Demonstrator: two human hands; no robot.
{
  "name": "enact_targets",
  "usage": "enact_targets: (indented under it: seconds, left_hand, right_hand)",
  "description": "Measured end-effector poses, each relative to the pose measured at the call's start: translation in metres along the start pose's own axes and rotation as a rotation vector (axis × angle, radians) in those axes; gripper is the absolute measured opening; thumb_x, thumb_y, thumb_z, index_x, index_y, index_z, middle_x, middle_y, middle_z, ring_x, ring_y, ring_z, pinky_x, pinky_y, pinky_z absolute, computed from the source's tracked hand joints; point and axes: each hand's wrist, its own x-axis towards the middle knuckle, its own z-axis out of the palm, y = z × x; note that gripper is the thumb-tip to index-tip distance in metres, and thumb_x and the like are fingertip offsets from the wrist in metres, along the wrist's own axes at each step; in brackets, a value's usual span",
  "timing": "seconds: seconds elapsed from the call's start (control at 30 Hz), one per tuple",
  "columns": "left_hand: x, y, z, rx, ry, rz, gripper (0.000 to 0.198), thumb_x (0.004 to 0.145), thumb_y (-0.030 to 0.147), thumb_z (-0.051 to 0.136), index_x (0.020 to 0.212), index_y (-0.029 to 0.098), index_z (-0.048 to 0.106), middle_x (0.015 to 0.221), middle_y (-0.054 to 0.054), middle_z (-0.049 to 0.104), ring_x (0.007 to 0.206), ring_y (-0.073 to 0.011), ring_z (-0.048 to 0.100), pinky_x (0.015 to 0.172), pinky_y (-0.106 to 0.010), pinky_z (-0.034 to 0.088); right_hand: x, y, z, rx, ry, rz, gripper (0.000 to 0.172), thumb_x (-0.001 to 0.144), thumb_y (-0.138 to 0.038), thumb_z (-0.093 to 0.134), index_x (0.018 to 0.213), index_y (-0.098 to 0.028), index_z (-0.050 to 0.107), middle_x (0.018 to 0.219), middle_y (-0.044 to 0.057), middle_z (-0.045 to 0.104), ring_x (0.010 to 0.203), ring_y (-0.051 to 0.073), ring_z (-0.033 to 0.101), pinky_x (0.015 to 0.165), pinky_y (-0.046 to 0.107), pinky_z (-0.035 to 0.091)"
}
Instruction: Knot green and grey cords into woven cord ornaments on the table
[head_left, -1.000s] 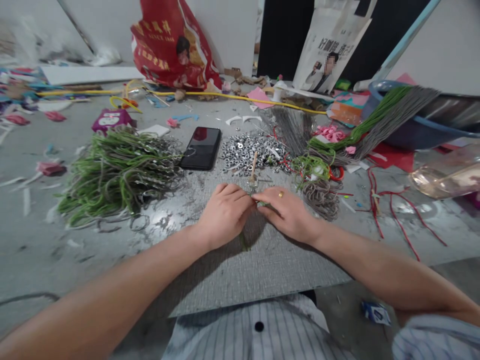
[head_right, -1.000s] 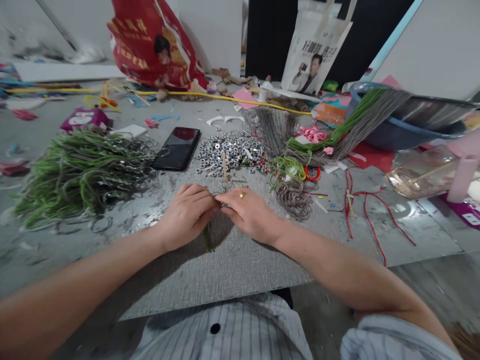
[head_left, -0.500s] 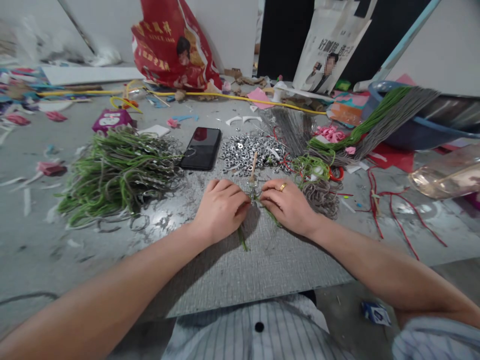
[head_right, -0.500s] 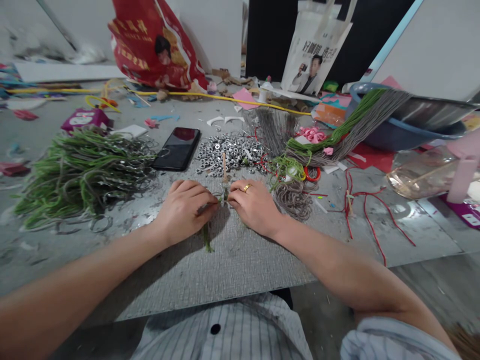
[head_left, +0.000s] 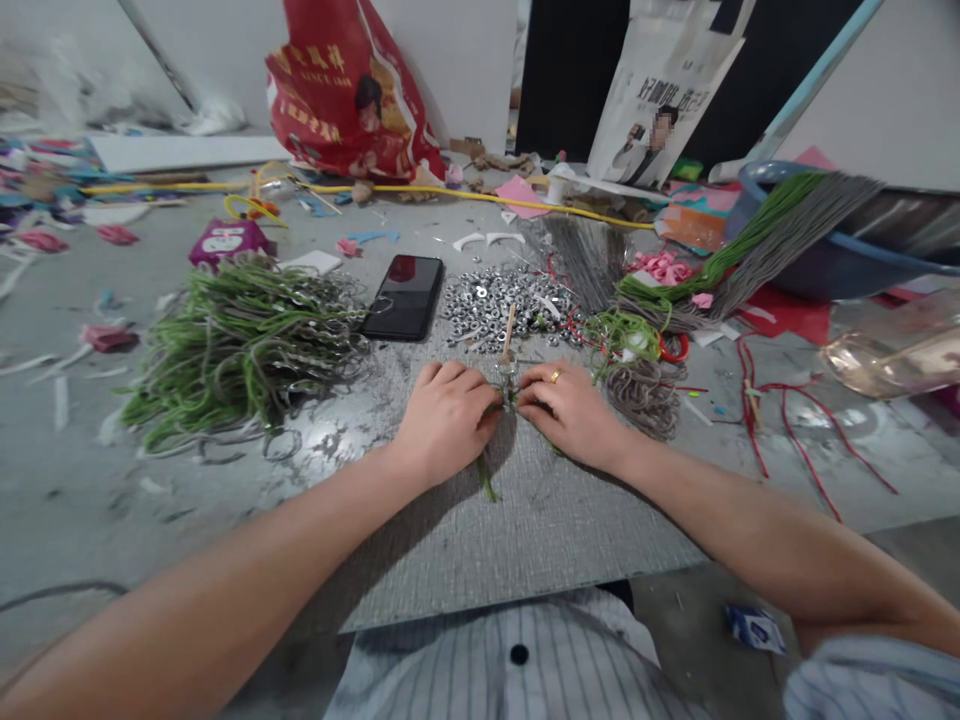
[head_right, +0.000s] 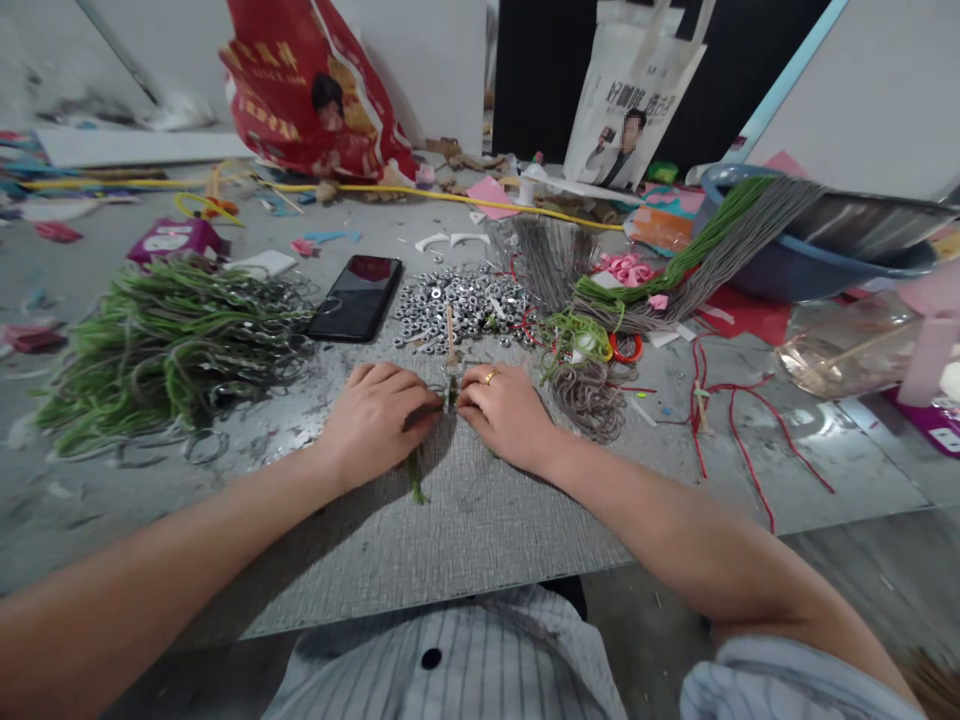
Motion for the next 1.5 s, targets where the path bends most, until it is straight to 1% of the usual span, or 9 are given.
enact_targets:
  seconds: [0.43, 0.63, 0.83, 1.13, 1.2, 1.27, 1.37, 1.43, 1.5]
  left_hand:
    - [-0.0004, -0.0007, 0.0009, -0.012, 0.016, 0.033, 0.013, 0.080, 0.025, 0.057, 0.077, 0.019, 0.068, 0.076, -0.005, 0.066, 0.082, -0.0252, 0.054, 0.073, -0.040, 0.037]
    - [0.0000, -0.0002, 0.0005, -0.019, 0.008, 0.034, 0.013, 0.080, 0.024, 0.057, 0.077, 0.019, 0.068, 0.076, -0.006, 0.066, 0.083, -0.0252, 0.054, 0.073, -0.040, 0.037]
    - [0.0005, 0.0000, 0.0020, -0.015, 0.017, 0.032, 0.014, 0.081, 0.024, 0.056, 0.076, 0.019, 0.068, 0.076, -0.005, 0.067, 0.082, -0.0249, 0.054, 0.072, -0.039, 0.037]
    - [0.0011, -0.0004, 0.0049, -0.022, 0.034, 0.043, 0.016, 0.084, 0.023, 0.055, 0.074, 0.019, 0.067, 0.074, -0.004, 0.067, 0.081, -0.0242, 0.054, 0.071, -0.039, 0.037]
    - [0.0009, -0.0005, 0.0050, -0.024, 0.041, 0.045, 0.017, 0.084, 0.022, 0.054, 0.074, 0.018, 0.066, 0.075, -0.005, 0.067, 0.082, -0.0245, 0.054, 0.071, -0.039, 0.037]
    - [0.0005, -0.0006, 0.0048, -0.028, 0.051, 0.048, 0.015, 0.083, 0.021, 0.054, 0.073, 0.018, 0.066, 0.076, -0.005, 0.067, 0.082, -0.0247, 0.054, 0.070, -0.038, 0.037]
    - [-0.0002, -0.0010, 0.0044, -0.032, 0.059, 0.057, 0.013, 0.081, 0.020, 0.055, 0.073, 0.018, 0.065, 0.077, -0.006, 0.067, 0.082, -0.0247, 0.054, 0.070, -0.038, 0.037]
    - [-0.0004, -0.0013, 0.0038, -0.031, 0.059, 0.063, 0.013, 0.080, 0.020, 0.054, 0.072, 0.018, 0.064, 0.077, -0.006, 0.067, 0.082, -0.0247, 0.054, 0.070, -0.039, 0.038]
    - [-0.0004, -0.0015, 0.0022, -0.031, 0.059, 0.060, 0.012, 0.078, 0.018, 0.054, 0.071, 0.019, 0.064, 0.076, -0.005, 0.066, 0.082, -0.0248, 0.054, 0.070, -0.039, 0.038]
  right_hand:
    - [-0.0010, 0.0028, -0.0016, 0.023, -0.006, -0.017, 0.010, 0.083, -0.019, 0.056, 0.077, -0.017, 0.064, 0.094, 0.008, 0.066, 0.090, 0.020, 0.058, 0.082, 0.038, 0.043]
    - [0.0001, 0.0008, 0.0013, 0.054, 0.046, 0.017, 0.010, 0.084, -0.019, 0.057, 0.078, -0.017, 0.065, 0.093, 0.007, 0.067, 0.092, 0.020, 0.059, 0.085, 0.038, 0.043]
    - [0.0016, -0.0005, 0.0025, 0.061, 0.031, 0.027, 0.009, 0.082, -0.018, 0.060, 0.077, -0.016, 0.066, 0.091, 0.007, 0.067, 0.089, 0.021, 0.059, 0.081, 0.038, 0.043]
    - [0.0035, -0.0010, 0.0044, 0.071, 0.014, 0.042, 0.009, 0.082, -0.020, 0.061, 0.075, -0.018, 0.066, 0.088, 0.006, 0.067, 0.088, 0.019, 0.059, 0.080, 0.037, 0.041]
    - [0.0032, -0.0011, 0.0044, 0.078, 0.016, 0.038, 0.008, 0.083, -0.021, 0.060, 0.078, -0.018, 0.065, 0.089, 0.006, 0.067, 0.089, 0.020, 0.058, 0.081, 0.037, 0.042]
    - [0.0025, -0.0015, 0.0040, 0.085, 0.026, 0.041, 0.009, 0.083, -0.022, 0.058, 0.086, -0.018, 0.065, 0.092, 0.007, 0.066, 0.092, 0.020, 0.058, 0.083, 0.038, 0.042]
    - [0.0013, -0.0028, 0.0030, 0.082, 0.024, 0.031, 0.020, 0.083, -0.026, 0.057, 0.100, -0.018, 0.063, 0.100, 0.009, 0.065, 0.097, 0.022, 0.056, 0.085, 0.040, 0.042]
    - [0.0010, -0.0039, 0.0027, 0.064, -0.005, 0.014, 0.020, 0.083, -0.027, 0.057, 0.100, -0.018, 0.064, 0.101, 0.009, 0.064, 0.097, 0.022, 0.055, 0.085, 0.040, 0.042]
    - [0.0013, -0.0046, 0.0027, 0.041, -0.021, 0.005, 0.015, 0.083, -0.025, 0.057, 0.094, -0.019, 0.066, 0.099, 0.009, 0.064, 0.096, 0.022, 0.055, 0.084, 0.040, 0.042]
